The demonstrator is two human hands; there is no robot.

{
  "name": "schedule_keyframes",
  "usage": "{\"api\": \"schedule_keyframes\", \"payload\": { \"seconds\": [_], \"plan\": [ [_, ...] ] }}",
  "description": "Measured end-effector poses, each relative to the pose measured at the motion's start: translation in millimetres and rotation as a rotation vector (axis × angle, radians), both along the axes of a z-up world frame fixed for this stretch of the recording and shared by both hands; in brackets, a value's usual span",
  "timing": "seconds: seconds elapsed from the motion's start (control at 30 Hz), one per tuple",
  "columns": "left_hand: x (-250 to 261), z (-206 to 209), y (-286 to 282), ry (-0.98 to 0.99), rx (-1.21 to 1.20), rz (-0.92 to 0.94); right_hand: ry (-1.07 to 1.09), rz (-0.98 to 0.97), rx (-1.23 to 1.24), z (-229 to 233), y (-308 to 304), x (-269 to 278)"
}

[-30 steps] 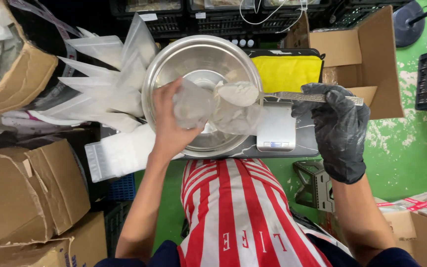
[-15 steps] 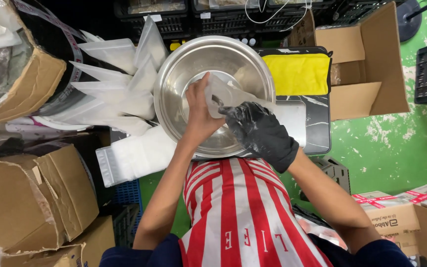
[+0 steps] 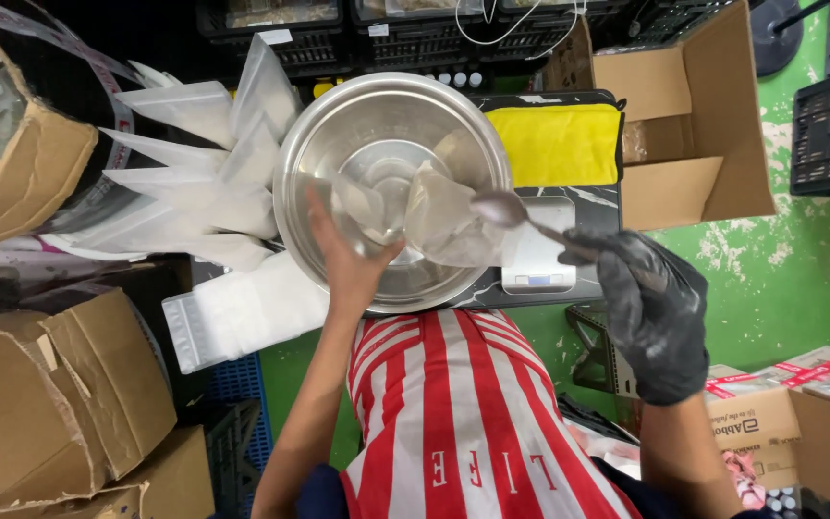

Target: Bagging and weighing white pepper powder from a large bowl into individual plastic bags using a spoon and a digital scale.

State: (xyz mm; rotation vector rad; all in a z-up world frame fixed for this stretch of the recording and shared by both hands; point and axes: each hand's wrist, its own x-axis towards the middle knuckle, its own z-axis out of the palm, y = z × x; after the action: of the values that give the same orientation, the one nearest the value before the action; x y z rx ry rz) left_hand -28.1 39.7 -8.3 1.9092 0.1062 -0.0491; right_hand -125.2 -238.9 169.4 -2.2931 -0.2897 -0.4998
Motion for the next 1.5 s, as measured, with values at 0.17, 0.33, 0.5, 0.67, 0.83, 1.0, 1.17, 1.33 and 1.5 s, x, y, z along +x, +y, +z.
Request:
{"api": "schedule_keyframes", "payload": {
  "seconds": [0.17, 0.33, 0.5, 0.67, 0.83, 1.0, 1.17, 1.33, 1.5],
  "plan": [
    [-47.2, 6.4, -20.0, 0.287, -0.351, 0.201, 0.111, 0.124, -0.047, -20.3, -7.5, -0.7],
    [-51.8, -32.0, -55.8, 0.621, -0.773, 0.292, 0.181, 0.208, -0.208, -95.8, 21.6, 35.7],
    [-28.7, -99.5, -83.2, 0.768, -1.087, 0.399, 0.459, 0.151, -0.287, -180.2, 21.3, 66.0],
    [-16.4, -72.2, -93.3, 0.823, -1.105, 0.462, 0.547, 0.091, -0.266, -198.5, 15.5, 88.9],
    [-7.7, -41.4, -100.0, 0.842, -1.129, 0.476, 0.635, 0.018, -0.235, -216.9, 7.9, 93.1],
    [-6.3, -64.2, -96.7, 0.867, -1.111, 0.461, 0.741, -0.064, -0.194, -234.2, 5.1, 95.9],
    [-4.9, -63.0, -98.5, 0.879, -1.083, 0.445, 0.820, -0.133, -0.160, -250.1, -0.4, 89.2],
    [-1.1, -51.9, -100.5, 0.884, -1.064, 0.446, 0.807, -0.169, -0.104, -244.7, -5.0, 79.7],
    [0.1, -61.1, -100.3, 0.894, -1.017, 0.416, 0.673, -0.097, 0.215, -203.2, -3.6, 73.1]
  ]
}}
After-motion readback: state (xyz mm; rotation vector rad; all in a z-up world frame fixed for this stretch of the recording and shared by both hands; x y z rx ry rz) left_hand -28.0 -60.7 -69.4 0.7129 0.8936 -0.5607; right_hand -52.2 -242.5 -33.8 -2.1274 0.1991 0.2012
